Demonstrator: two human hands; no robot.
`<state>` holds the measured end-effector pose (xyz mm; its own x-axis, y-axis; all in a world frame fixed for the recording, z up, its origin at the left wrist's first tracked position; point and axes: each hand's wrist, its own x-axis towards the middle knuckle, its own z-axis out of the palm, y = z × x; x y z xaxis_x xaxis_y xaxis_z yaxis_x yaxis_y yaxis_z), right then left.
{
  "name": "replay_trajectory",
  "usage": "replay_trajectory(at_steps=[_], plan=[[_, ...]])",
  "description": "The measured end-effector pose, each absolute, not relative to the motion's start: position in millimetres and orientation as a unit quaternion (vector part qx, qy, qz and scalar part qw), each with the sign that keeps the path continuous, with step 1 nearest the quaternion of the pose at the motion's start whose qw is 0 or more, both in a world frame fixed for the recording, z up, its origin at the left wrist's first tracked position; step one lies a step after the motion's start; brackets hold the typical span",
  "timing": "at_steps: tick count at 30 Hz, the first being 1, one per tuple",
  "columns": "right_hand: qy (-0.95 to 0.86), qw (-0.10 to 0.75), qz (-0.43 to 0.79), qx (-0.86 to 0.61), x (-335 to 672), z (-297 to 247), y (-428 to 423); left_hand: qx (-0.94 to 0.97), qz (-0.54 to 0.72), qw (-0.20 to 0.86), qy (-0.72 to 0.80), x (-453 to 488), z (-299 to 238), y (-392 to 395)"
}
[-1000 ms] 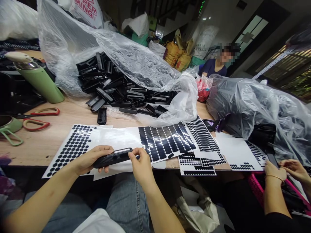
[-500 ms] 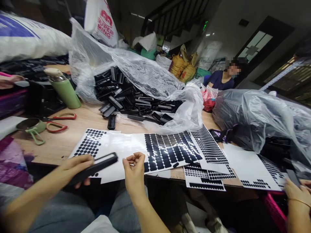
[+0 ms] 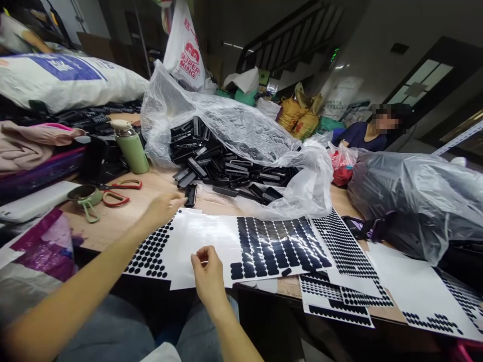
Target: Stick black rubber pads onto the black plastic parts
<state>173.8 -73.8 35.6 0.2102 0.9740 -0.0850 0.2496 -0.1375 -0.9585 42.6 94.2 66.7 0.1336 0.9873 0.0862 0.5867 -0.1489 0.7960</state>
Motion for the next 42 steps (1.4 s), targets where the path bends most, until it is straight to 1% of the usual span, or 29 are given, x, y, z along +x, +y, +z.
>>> replay_trajectory(at_steps=[4,5,7,9,12,14,16,18,20,22,25,32,37,40,42], plan=[[-0.578,0.375,0.369,-0.624,151,28,-21,0.656,0.312,0.313,0.612,78,48,131],[-0.611,0.345,0.342,-0.625,143,25,-4,0.645,0.318,0.316,0.619,78,46,137],[-0.658,0.277,0.292,-0.637,128,18,27,0.627,0.332,0.327,0.624,66,46,143],[-0.679,0.227,0.268,-0.645,117,12,48,0.612,0.349,0.35,0.618,42,49,140],[-0.682,0.209,0.277,-0.643,112,9,56,0.587,0.369,0.396,0.603,0,53,123],[-0.686,0.205,0.283,-0.638,117,14,50,0.54,0.389,0.466,0.583,-22,54,106],[-0.681,0.228,0.294,-0.631,127,27,39,0.467,0.399,0.555,0.561,-35,55,87],[-0.661,0.298,0.314,-0.613,137,44,28,0.403,0.384,0.624,0.548,-39,57,70],[-0.639,0.382,0.331,-0.58,144,62,18,0.378,0.354,0.659,0.546,-33,62,56],[-0.63,0.421,0.34,-0.557,147,74,11,0.368,0.334,0.681,0.537,-24,67,45],[-0.623,0.417,0.347,-0.563,147,79,4,0.362,0.332,0.693,0.528,-10,72,33],[-0.61,0.412,0.328,-0.592,155,78,-10,0.376,0.344,0.681,0.526,4,76,22],[-0.612,0.406,0.314,-0.602,158,79,-14,0.387,0.329,0.675,0.534,16,82,18],[-0.615,0.413,0.283,-0.61,170,73,-22,0.39,0.319,0.68,0.533,27,80,16],[-0.593,0.407,0.243,-0.651,187,65,-34,0.392,0.307,0.69,0.526,37,72,14]])
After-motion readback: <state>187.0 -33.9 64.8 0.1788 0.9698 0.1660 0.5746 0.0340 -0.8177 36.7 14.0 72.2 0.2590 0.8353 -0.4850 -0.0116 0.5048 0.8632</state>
